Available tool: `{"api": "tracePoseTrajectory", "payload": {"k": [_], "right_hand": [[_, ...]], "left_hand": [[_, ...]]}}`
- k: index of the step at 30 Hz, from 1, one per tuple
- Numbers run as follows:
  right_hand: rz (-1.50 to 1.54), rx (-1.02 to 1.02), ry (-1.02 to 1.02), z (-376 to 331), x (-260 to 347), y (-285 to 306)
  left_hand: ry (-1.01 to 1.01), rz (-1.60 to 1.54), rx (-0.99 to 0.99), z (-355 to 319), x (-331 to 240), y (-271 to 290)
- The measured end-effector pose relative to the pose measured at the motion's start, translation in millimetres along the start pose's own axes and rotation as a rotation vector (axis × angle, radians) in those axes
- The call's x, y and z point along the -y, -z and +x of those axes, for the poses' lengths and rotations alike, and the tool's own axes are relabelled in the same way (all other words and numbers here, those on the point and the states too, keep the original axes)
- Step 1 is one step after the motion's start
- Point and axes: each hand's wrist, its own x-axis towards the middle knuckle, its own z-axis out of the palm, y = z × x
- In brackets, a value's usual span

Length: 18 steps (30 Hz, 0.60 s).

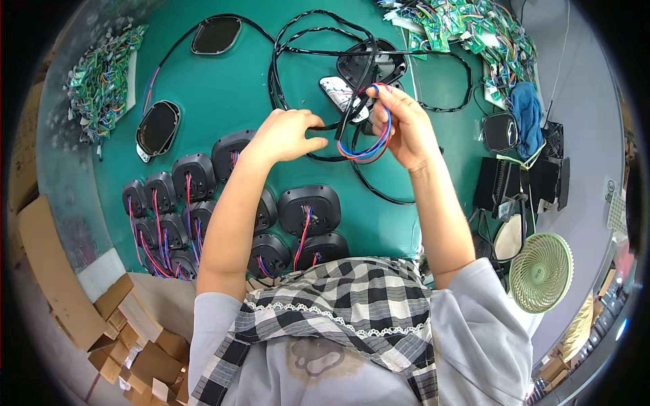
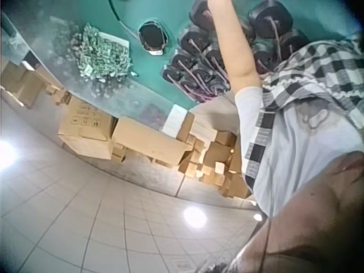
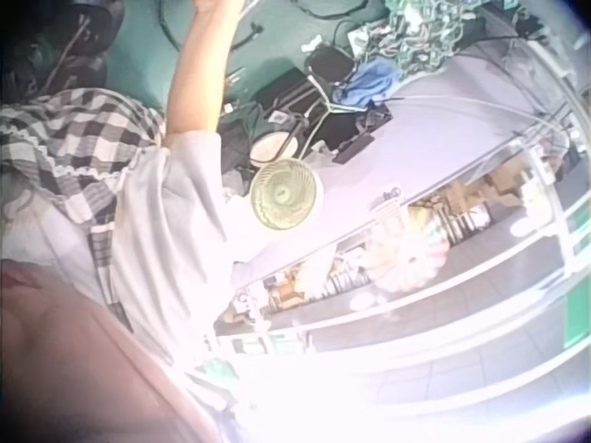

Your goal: The person assembles digital speedometer units by fitting circuit boards into back casings and snapping front covers onto them by hand. The person then moves packaging materials aside, takes screws from a container, and picks up an electric screwdriver.

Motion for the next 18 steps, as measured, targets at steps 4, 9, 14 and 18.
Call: {"api": "tracePoseTrajectory", "payload": {"k": [4, 9, 14, 18], "right_hand": [[-0.055, 0.003, -0.008, 1.3, 8.0, 7.0], [0.01, 0.016, -0.087, -3.9, -7.6, -7.3], [-0.28, -0.11, 0.079, 7.0, -20.1, 19.6], [-1.643, -0.053, 0.759, 26.2, -23.5, 45.3]], "left_hand": [[0.077, -0.429, -0.098, 11.1, -25.3, 2.7], [0.219, -0.759, -0.179, 34.7, -43.1, -19.1], [-0.097, -1.915, -0.403, 3.5, -24.0, 65.0], [-0.407, -2.062, -0.318, -29.6, -14.2, 174.8]]}}
